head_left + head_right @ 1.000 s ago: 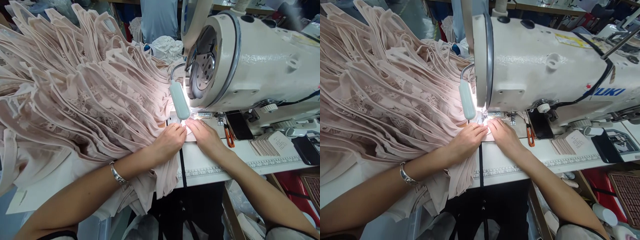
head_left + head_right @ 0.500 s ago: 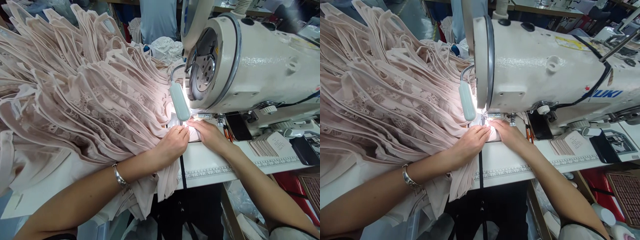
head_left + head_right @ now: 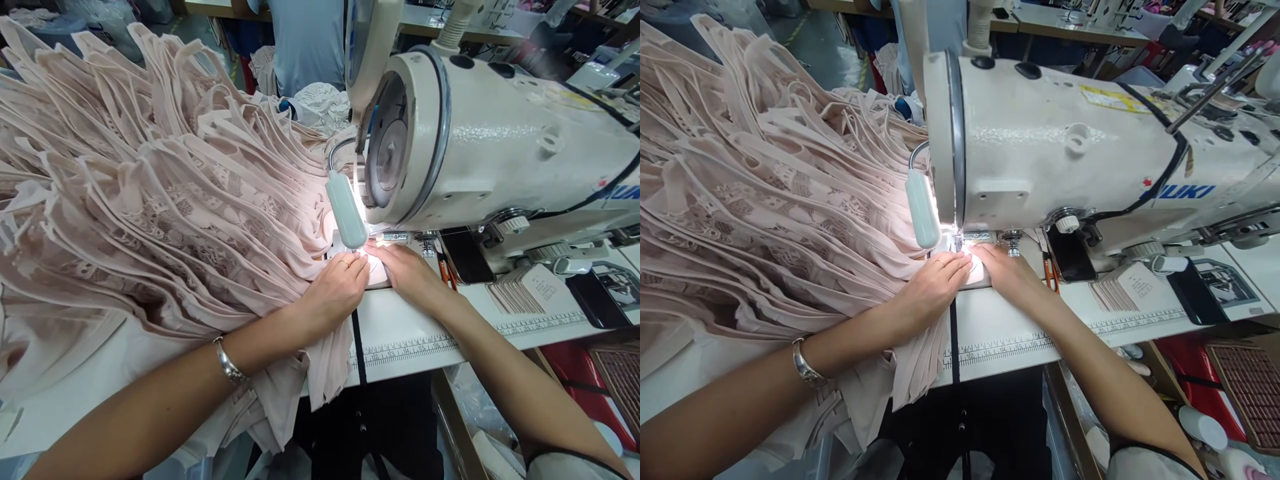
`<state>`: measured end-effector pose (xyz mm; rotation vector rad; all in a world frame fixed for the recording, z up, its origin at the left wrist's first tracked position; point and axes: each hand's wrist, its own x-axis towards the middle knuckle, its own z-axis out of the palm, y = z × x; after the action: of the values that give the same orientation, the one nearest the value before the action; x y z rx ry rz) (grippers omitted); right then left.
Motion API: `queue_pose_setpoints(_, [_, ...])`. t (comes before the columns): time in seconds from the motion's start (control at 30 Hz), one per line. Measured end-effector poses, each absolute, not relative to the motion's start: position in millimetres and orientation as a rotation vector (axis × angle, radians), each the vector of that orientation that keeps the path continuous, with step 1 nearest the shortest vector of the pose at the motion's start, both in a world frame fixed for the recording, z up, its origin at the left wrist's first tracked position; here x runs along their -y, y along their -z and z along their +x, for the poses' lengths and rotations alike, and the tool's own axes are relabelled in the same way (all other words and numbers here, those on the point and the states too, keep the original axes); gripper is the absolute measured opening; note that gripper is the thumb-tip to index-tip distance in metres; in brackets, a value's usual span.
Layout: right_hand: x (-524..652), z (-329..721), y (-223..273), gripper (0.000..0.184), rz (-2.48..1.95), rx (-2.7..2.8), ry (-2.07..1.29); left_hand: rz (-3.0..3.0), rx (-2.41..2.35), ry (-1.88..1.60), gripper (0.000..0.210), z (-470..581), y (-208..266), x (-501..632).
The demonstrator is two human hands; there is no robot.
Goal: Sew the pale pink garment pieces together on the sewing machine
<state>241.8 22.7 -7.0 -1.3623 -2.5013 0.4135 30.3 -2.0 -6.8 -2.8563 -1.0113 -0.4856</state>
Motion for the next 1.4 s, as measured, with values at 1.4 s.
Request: queue_pose_setpoints(1.4, [-16, 238, 11, 0.050, -1.055, 2.462, -0.122, -2.810, 0.977, 0.575, 0.026, -2, -5, -22])
